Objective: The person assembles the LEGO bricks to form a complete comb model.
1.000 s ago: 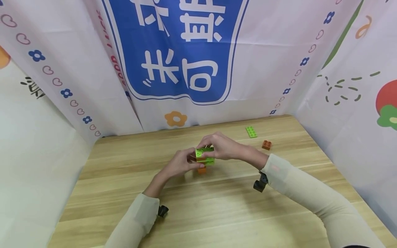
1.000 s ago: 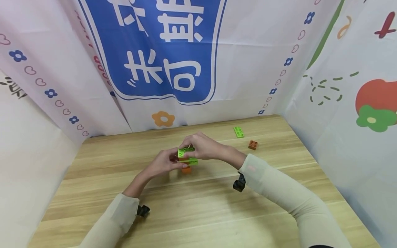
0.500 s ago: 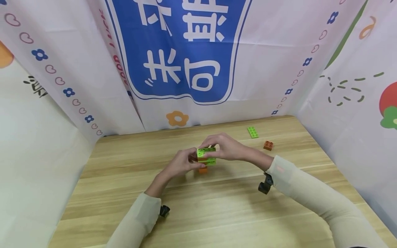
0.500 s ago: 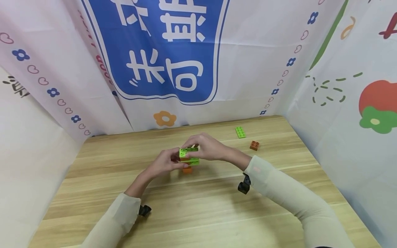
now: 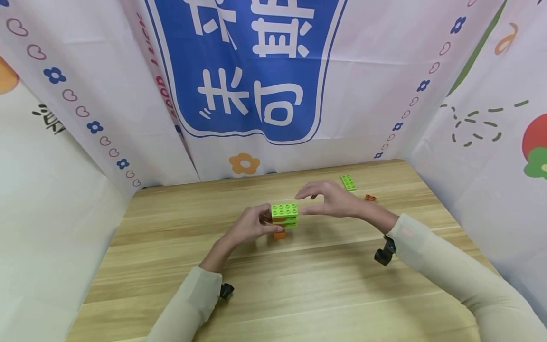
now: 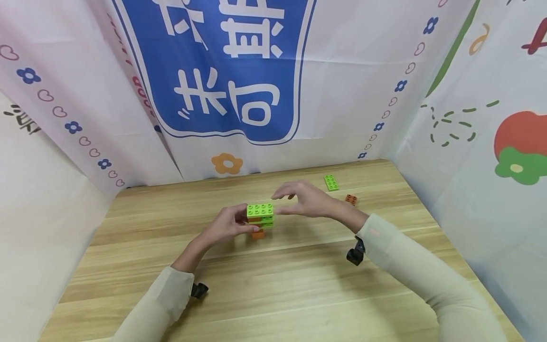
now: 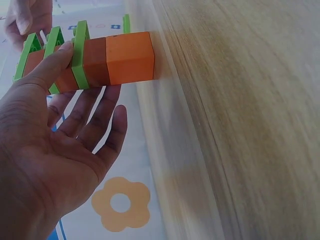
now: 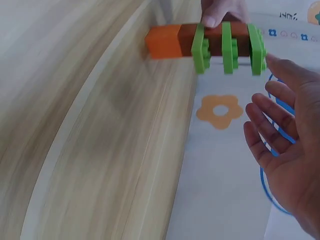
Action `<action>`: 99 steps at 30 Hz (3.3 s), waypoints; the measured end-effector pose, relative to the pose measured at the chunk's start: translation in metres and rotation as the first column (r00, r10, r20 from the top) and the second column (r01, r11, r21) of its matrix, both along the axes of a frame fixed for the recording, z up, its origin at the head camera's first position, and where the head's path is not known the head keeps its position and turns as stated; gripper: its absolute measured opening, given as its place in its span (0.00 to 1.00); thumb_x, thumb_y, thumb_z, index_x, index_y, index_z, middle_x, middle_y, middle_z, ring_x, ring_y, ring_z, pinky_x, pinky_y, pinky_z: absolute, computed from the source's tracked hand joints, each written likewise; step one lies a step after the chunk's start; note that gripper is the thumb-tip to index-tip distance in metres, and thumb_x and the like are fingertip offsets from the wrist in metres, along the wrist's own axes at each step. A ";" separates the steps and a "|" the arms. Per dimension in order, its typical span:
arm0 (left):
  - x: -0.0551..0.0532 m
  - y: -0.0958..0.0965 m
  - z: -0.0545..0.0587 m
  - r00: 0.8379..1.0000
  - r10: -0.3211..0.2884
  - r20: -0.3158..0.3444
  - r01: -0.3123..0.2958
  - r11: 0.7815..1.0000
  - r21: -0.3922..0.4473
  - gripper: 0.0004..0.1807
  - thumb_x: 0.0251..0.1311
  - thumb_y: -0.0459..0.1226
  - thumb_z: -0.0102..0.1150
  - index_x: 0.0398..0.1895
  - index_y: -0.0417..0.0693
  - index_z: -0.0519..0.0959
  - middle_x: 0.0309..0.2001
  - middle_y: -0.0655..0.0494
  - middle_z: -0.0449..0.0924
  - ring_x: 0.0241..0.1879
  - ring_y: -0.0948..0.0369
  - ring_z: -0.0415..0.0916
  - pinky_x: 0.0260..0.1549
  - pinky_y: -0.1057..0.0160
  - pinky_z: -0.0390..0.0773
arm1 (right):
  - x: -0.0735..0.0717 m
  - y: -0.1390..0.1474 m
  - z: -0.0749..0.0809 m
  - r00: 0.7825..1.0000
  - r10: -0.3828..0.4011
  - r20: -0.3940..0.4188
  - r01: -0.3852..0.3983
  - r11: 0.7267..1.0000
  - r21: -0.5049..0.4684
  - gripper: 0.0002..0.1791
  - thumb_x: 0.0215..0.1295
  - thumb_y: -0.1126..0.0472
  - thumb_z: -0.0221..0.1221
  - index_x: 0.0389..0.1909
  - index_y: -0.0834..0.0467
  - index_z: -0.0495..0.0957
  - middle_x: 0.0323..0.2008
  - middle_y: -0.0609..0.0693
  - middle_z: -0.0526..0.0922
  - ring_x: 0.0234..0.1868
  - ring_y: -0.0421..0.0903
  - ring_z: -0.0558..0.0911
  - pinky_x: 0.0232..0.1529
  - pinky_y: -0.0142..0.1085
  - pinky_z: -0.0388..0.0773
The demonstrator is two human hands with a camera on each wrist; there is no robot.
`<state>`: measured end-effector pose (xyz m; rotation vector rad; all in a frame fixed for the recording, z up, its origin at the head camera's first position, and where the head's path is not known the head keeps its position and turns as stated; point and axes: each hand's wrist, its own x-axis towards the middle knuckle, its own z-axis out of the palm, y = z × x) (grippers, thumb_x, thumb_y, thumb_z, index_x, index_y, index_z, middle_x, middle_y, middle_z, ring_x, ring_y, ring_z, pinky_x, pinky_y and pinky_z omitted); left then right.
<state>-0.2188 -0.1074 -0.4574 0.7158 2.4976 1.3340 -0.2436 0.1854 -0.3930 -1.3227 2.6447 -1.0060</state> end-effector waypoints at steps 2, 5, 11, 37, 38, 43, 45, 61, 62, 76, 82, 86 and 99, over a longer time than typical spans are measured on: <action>0.000 0.000 0.000 1.000 0.003 -0.002 -0.003 1.000 -0.001 0.15 0.62 0.40 0.78 0.45 0.47 0.82 0.44 0.51 0.89 0.39 0.58 0.84 0.41 0.60 0.85 | -0.002 0.007 -0.003 1.000 0.001 -0.011 -0.001 1.000 0.001 0.20 0.62 0.59 0.76 0.55 0.58 0.88 0.55 0.52 0.89 0.57 0.50 0.86 0.52 0.43 0.86; 0.000 0.000 0.000 1.000 0.012 -0.002 -0.012 1.000 -0.008 0.15 0.62 0.41 0.78 0.44 0.47 0.81 0.43 0.52 0.88 0.38 0.58 0.84 0.40 0.61 0.85 | -0.004 0.018 -0.008 0.999 0.010 -0.030 -0.010 1.000 0.002 0.20 0.61 0.62 0.77 0.54 0.59 0.88 0.54 0.53 0.89 0.57 0.52 0.87 0.51 0.44 0.87; 0.000 -0.001 0.000 1.000 0.016 -0.001 -0.016 1.000 -0.015 0.15 0.61 0.41 0.78 0.41 0.48 0.80 0.42 0.54 0.87 0.37 0.59 0.83 0.38 0.62 0.84 | -0.008 0.042 -0.014 1.000 0.009 -0.001 -0.009 1.000 0.028 0.21 0.60 0.64 0.77 0.55 0.60 0.88 0.54 0.53 0.89 0.58 0.54 0.86 0.52 0.50 0.86; 0.003 0.000 -0.003 1.000 0.022 0.015 -0.022 1.000 0.009 0.15 0.60 0.39 0.79 0.40 0.46 0.80 0.43 0.50 0.88 0.38 0.57 0.84 0.38 0.62 0.85 | -0.036 0.135 -0.029 0.991 -0.106 0.080 0.091 0.981 0.171 0.26 0.56 0.67 0.79 0.57 0.63 0.86 0.59 0.57 0.86 0.61 0.62 0.83 0.57 0.61 0.81; 0.003 0.000 -0.003 1.000 0.023 0.016 -0.023 1.000 0.009 0.15 0.60 0.39 0.79 0.40 0.46 0.80 0.43 0.50 0.88 0.38 0.57 0.84 0.39 0.62 0.85 | -0.037 0.137 -0.030 0.991 -0.110 0.080 0.095 0.980 0.177 0.26 0.56 0.66 0.79 0.57 0.63 0.86 0.59 0.57 0.86 0.61 0.61 0.83 0.57 0.60 0.81; 0.003 -0.001 -0.003 1.000 0.027 0.013 -0.027 1.000 0.004 0.15 0.60 0.39 0.79 0.40 0.47 0.79 0.42 0.53 0.88 0.37 0.59 0.83 0.38 0.63 0.84 | -0.040 0.147 -0.035 0.987 -0.137 0.088 0.116 0.971 0.210 0.28 0.54 0.67 0.80 0.57 0.65 0.85 0.59 0.59 0.86 0.62 0.64 0.82 0.58 0.59 0.81; 0.003 -0.001 -0.002 1.000 0.028 0.012 -0.028 1.000 0.001 0.15 0.61 0.40 0.79 0.40 0.47 0.79 0.42 0.54 0.87 0.37 0.59 0.82 0.37 0.63 0.84 | -0.041 0.151 -0.036 0.983 -0.152 0.099 0.127 0.967 0.221 0.28 0.54 0.68 0.80 0.57 0.65 0.85 0.59 0.59 0.86 0.62 0.65 0.82 0.58 0.60 0.80; 0.002 -0.002 -0.001 1.000 0.014 0.009 -0.015 1.000 0.005 0.15 0.60 0.40 0.79 0.38 0.48 0.79 0.42 0.53 0.88 0.37 0.58 0.83 0.37 0.64 0.83 | -0.043 0.170 -0.052 0.956 -0.239 0.170 0.187 0.944 0.272 0.29 0.53 0.66 0.81 0.58 0.64 0.85 0.60 0.65 0.84 0.64 0.69 0.79 0.63 0.63 0.76; 0.002 -0.002 -0.001 1.000 0.015 0.007 -0.015 1.000 0.005 0.15 0.60 0.40 0.79 0.38 0.48 0.79 0.42 0.53 0.88 0.37 0.58 0.83 0.36 0.64 0.83 | -0.043 0.171 -0.053 0.955 -0.242 0.172 0.190 0.944 0.271 0.29 0.53 0.66 0.81 0.57 0.64 0.85 0.60 0.64 0.84 0.64 0.68 0.79 0.63 0.63 0.77; 0.001 -0.002 0.000 1.000 0.021 0.010 -0.021 1.000 -0.001 0.15 0.60 0.40 0.79 0.38 0.47 0.79 0.42 0.53 0.88 0.37 0.58 0.82 0.37 0.64 0.83 | -0.042 0.181 -0.061 0.957 -0.245 0.156 0.196 0.940 0.279 0.30 0.48 0.78 0.75 0.55 0.63 0.86 0.56 0.63 0.86 0.56 0.63 0.84 0.54 0.54 0.84; 0.002 -0.002 0.001 1.000 0.013 0.007 -0.013 1.000 -0.006 0.16 0.61 0.40 0.79 0.38 0.46 0.78 0.42 0.53 0.88 0.37 0.59 0.82 0.36 0.64 0.82 | -0.042 0.185 -0.065 0.964 -0.228 0.135 0.190 0.951 0.244 0.25 0.47 0.80 0.74 0.50 0.65 0.87 0.50 0.63 0.88 0.48 0.59 0.86 0.44 0.46 0.88; 0.002 -0.001 0.001 1.000 0.015 0.009 -0.015 1.000 -0.007 0.15 0.61 0.40 0.78 0.38 0.47 0.78 0.42 0.53 0.88 0.37 0.59 0.81 0.36 0.64 0.82 | -0.041 0.186 -0.066 0.961 -0.241 0.134 0.204 0.948 0.242 0.22 0.49 0.78 0.75 0.48 0.65 0.88 0.47 0.61 0.88 0.46 0.56 0.87 0.43 0.43 0.88; 0.001 -0.002 -0.001 1.000 0.019 0.017 -0.019 1.000 -0.008 0.15 0.61 0.41 0.79 0.39 0.48 0.79 0.43 0.53 0.88 0.38 0.58 0.83 0.39 0.62 0.84 | -0.042 0.183 -0.071 0.940 -0.302 0.158 0.259 0.934 0.245 0.20 0.53 0.68 0.79 0.48 0.64 0.87 0.45 0.56 0.89 0.45 0.51 0.88 0.46 0.45 0.87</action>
